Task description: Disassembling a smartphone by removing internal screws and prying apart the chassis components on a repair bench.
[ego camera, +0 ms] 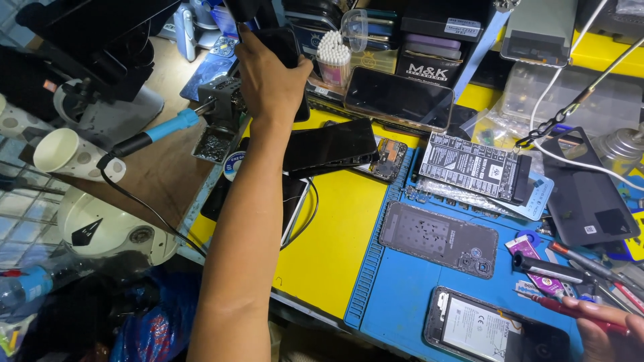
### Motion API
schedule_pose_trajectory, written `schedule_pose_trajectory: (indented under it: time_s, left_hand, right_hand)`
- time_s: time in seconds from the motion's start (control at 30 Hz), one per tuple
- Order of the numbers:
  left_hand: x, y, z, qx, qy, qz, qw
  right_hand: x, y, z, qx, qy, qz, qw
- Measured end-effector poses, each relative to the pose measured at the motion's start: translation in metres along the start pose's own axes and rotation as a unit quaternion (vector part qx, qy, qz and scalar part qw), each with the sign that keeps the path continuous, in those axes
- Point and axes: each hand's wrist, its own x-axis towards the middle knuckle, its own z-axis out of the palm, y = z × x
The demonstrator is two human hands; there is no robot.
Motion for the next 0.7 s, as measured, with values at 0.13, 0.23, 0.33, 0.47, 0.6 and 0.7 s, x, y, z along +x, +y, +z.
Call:
schedule_pose_trajectory:
  time_s: [0.13,0.23,0.33,0.47,0.6,0.7]
  left_hand:
    - [0.003,0.001,0.001,0.031,-0.007,-0.015,0.999]
    - [0.001,0.002,-0.003,0.011,-0.011,-0.013,1.0]
    - [0.001,0.0,-0.012,-0.011,-0.024,-0.011,1.0]
    - [-0.005,0.006,-0.051,-0.014,-0.047,-0.015,0.999]
    - [-0.039,0.034,-0.105,0.02,-0.07,0.032,0.997]
    - [-0.109,0.07,-0.124,-0.123,-0.176,0.121,0.969]
  right_hand:
    - [-0.002,-0.006,0.006,0.017,0.015,0.004,1.0]
    - [-0.001,0.0,0.002,0.021,0.005,-0.001,1.0]
    - [0.0,-0.003,0.002,0.02,-0.017,-0.012,1.0]
    - [0.004,-0.024,0.013,0.026,0.02,0.021,0.999]
    - [0.018,-0.021,0.001,0.015,-0.027,0.062,0.998]
    - [0.006,-0.027,0.024,0.097,0.024,0.013,0.995]
